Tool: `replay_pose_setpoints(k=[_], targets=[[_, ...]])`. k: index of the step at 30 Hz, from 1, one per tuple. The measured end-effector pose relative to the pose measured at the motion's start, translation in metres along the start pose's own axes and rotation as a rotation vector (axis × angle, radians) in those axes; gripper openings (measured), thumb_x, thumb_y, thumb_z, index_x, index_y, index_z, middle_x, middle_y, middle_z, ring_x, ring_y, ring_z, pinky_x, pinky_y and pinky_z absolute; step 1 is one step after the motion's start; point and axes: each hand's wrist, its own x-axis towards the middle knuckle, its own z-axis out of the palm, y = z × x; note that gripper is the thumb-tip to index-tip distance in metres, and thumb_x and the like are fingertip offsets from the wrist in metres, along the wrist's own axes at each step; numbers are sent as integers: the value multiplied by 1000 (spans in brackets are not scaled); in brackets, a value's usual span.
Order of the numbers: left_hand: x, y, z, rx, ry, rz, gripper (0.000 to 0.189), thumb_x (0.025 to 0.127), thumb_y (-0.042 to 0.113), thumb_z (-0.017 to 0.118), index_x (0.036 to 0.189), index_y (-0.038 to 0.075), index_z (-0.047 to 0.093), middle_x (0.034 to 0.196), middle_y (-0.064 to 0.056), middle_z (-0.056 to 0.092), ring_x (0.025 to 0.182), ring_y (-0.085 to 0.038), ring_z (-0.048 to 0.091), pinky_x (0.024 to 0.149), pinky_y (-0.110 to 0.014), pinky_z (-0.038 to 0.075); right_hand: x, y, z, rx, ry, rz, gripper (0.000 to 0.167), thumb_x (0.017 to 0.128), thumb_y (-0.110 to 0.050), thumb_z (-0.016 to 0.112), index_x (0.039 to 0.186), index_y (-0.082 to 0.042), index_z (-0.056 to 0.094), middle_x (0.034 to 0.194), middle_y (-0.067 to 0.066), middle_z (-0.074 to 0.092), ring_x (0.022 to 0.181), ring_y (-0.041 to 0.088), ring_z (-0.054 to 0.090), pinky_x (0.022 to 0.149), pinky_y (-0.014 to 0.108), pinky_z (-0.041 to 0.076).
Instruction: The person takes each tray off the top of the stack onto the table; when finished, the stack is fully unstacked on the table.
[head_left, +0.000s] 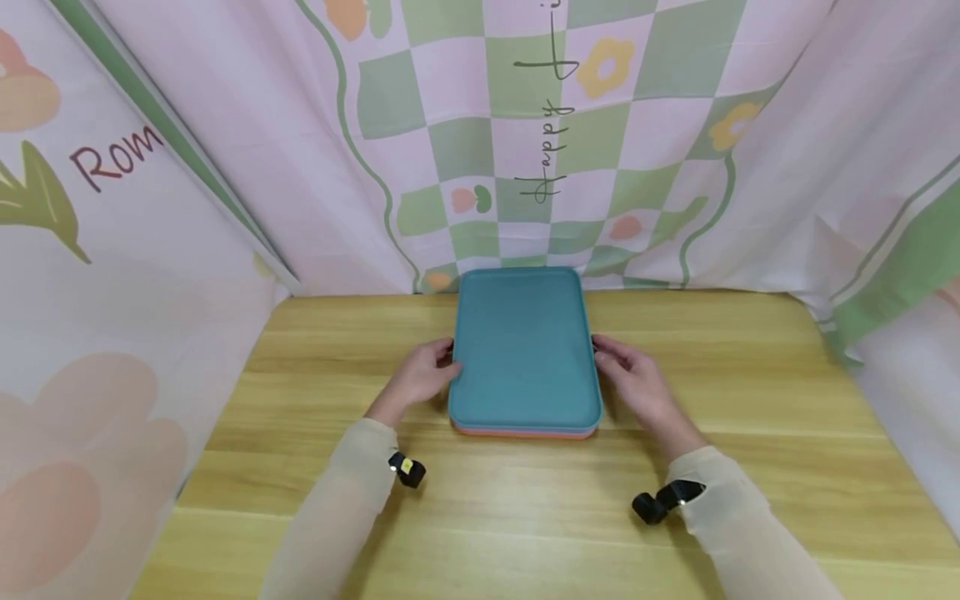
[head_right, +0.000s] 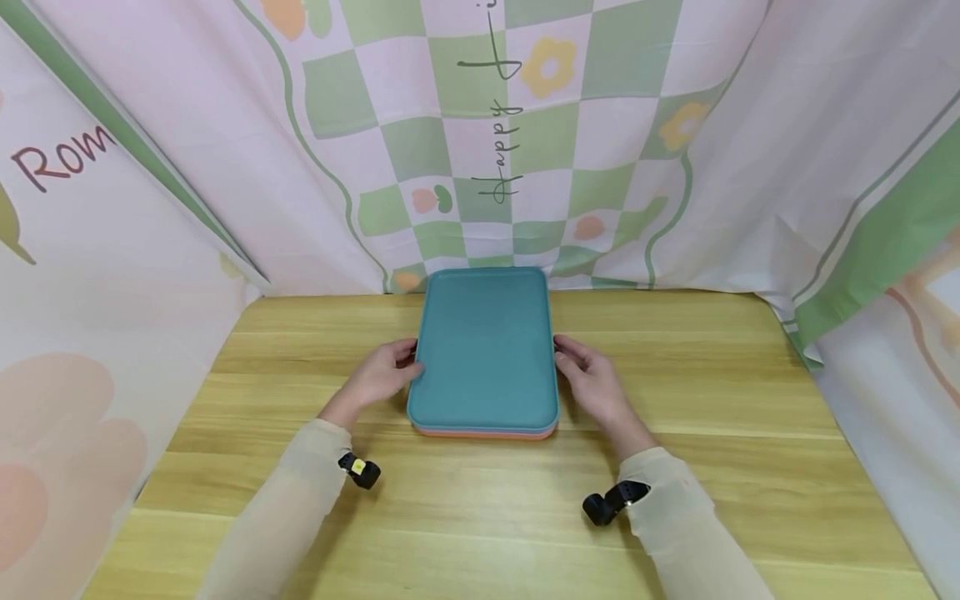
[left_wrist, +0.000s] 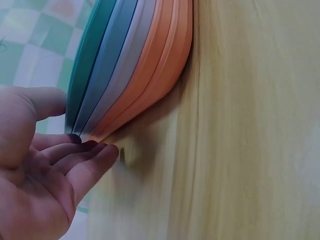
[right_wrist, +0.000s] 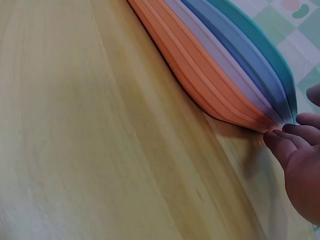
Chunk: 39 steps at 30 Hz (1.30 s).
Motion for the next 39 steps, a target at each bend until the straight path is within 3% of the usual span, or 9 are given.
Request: replay_pose_setpoints(k=[8, 18, 30, 39], targets=[[4, 3, 4, -4, -4, 43, 56, 105, 10, 62, 159, -1, 50, 154, -22, 61, 141, -35, 62, 118, -48, 52, 3, 2, 7, 75, -6, 33, 53, 114, -19, 53, 162, 1, 44, 162, 26, 51, 150, 37, 51, 97, 2, 45], [4, 1, 1, -29, 19, 50, 58, 102, 7, 62, 159, 2, 49, 155, -18, 60, 142, -33, 61, 116, -46, 53, 2, 2, 8, 38, -1, 29, 52, 114, -21, 53, 162, 0, 45, 161, 25, 53, 149, 37, 52, 98, 4, 46], [-2, -4, -7, -188, 32, -7, 57, 104, 6, 63, 158, -2, 48, 155, -22, 59, 144, -35, 59, 115, -46, 53, 2, 2, 10, 41, -8, 14, 52, 113, -12, 55, 162, 1, 44, 163, 25, 49, 151, 39, 50, 104, 7, 46], [-5, -15, -14, -286, 33, -47, 56, 106, 9, 67, 158, -1, 50, 154, -22, 60, 143, -34, 60, 112, -45, 55, 4, 4, 11, 36, 3, -5, 52, 112, -10, 57, 160, 4, 45, 160, 27, 50, 149, 41, 50, 99, 3, 45]])
